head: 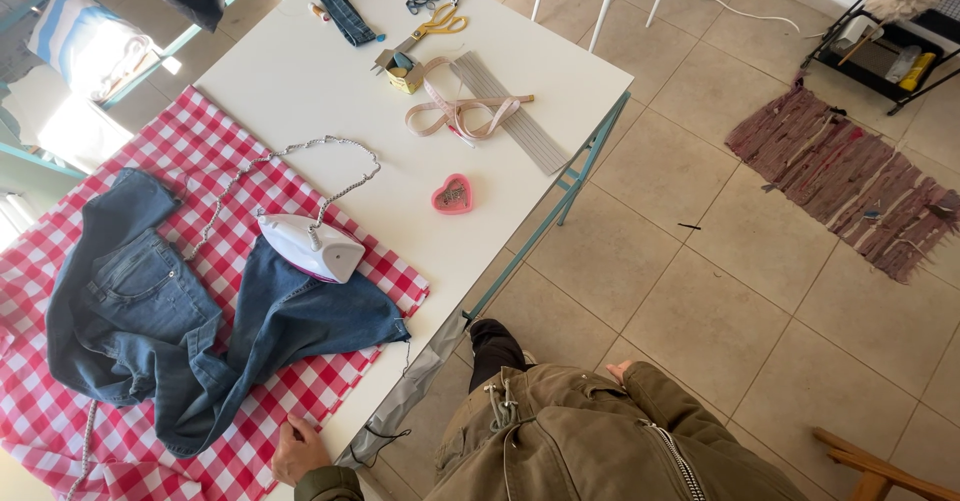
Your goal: The person irons the hem of a pair of blue jeans on a table covered with a red and white checkered cloth. They then fold the hem, pin it in place using sewing pins, and continue to iron the folded section to set the crease.
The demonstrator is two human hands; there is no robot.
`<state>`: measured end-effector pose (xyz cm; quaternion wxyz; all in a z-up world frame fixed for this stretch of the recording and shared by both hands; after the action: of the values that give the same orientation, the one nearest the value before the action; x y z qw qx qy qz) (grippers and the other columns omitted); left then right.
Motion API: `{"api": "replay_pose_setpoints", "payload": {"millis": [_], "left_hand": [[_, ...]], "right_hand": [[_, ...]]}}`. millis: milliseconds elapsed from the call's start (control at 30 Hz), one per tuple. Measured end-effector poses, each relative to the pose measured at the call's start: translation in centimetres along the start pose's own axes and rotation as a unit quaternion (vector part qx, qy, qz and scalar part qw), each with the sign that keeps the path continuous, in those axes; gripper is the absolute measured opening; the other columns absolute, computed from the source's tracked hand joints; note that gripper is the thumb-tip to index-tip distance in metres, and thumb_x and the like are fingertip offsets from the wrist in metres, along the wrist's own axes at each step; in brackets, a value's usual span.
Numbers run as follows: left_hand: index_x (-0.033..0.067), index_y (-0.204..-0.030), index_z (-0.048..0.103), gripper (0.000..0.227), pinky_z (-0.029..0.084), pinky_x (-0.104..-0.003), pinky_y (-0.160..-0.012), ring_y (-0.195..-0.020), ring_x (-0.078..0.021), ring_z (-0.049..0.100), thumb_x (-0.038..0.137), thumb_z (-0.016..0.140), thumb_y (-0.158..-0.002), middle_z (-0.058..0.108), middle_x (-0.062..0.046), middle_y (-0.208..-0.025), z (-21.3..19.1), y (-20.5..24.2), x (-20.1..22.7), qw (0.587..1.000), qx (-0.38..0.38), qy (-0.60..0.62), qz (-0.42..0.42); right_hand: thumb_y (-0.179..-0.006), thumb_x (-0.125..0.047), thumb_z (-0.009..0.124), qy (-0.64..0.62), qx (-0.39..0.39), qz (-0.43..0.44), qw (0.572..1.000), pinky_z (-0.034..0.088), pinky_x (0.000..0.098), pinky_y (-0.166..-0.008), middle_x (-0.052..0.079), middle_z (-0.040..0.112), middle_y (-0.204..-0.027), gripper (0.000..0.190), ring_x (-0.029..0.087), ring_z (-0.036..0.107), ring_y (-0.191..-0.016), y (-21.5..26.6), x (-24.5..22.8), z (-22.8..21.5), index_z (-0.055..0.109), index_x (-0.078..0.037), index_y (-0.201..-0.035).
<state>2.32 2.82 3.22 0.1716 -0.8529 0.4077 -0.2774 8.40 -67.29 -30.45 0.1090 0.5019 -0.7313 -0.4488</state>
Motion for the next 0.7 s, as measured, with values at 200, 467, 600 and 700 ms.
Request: {"api": "replay_pose_setpoints", "payload": {"millis": [200, 467, 600, 700], "left_hand": [[0.0078, -0.083, 0.075, 0.037, 0.052, -0.04, -0.058, -0.058, -0.0279, 0.063, 0.03, 0.065, -0.111, 0.067, -0.011, -0.063, -0.4, 0.03, 0.37, 1.0, 0.002, 0.007, 0.004], [0.0068, -0.085, 0.077, 0.036, 0.052, -0.038, -0.059, -0.056, -0.0265, 0.063, 0.029, 0.065, -0.112, 0.067, -0.011, -0.064, -0.69, 0.04, 0.57, 1.0, -0.006, 0.006, -0.003], [0.0076, -0.088, 0.077, 0.033, 0.053, -0.038, -0.058, -0.057, -0.0264, 0.063, 0.028, 0.066, -0.111, 0.067, -0.012, -0.066, -0.58, 0.04, 0.61, 1.0, 0.002, -0.003, 0.005], [0.0077, -0.089, 0.077, 0.032, 0.053, -0.038, -0.058, -0.057, -0.0264, 0.063, 0.028, 0.066, -0.111, 0.068, -0.012, -0.067, -0.52, -0.21, 0.78, 1.0, 0.0, -0.006, 0.006]], "right_hand": [[-0.094, -0.071, 0.041, 0.031, -0.013, 0.011, 0.999, 0.053, 0.0422, -0.081, 0.011, 0.076, -0.081, 0.073, 0.027, 0.069, -0.079, -0.04, -0.1, 0.01, 0.078, -0.01, -0.077], [-0.092, -0.072, 0.044, -0.001, 0.007, -0.027, 1.0, 0.053, 0.0416, -0.081, 0.011, 0.076, -0.08, 0.072, 0.027, 0.07, -0.078, -0.02, 0.48, 0.02, 0.077, -0.01, -0.074], [-0.091, -0.072, 0.046, -0.013, 0.006, -0.029, 0.999, 0.054, 0.0415, -0.08, 0.01, 0.076, -0.078, 0.072, 0.027, 0.07, -0.075, -0.15, 0.46, -0.26, 0.077, -0.01, -0.073], [-0.09, -0.071, 0.048, -0.052, 0.018, -0.053, 0.997, 0.056, 0.0431, -0.079, 0.012, 0.076, -0.078, 0.07, 0.028, 0.07, -0.075, -0.15, 0.67, -0.31, 0.076, -0.009, -0.073]]}}
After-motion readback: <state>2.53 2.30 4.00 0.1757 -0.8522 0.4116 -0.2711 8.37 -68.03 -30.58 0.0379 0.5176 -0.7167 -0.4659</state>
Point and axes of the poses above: each hand's wrist, its own y-axis away from the middle knuckle, its own z-axis out of the palm, x = y × z, the point moved 5 cm from there along -y, towards the middle knuckle
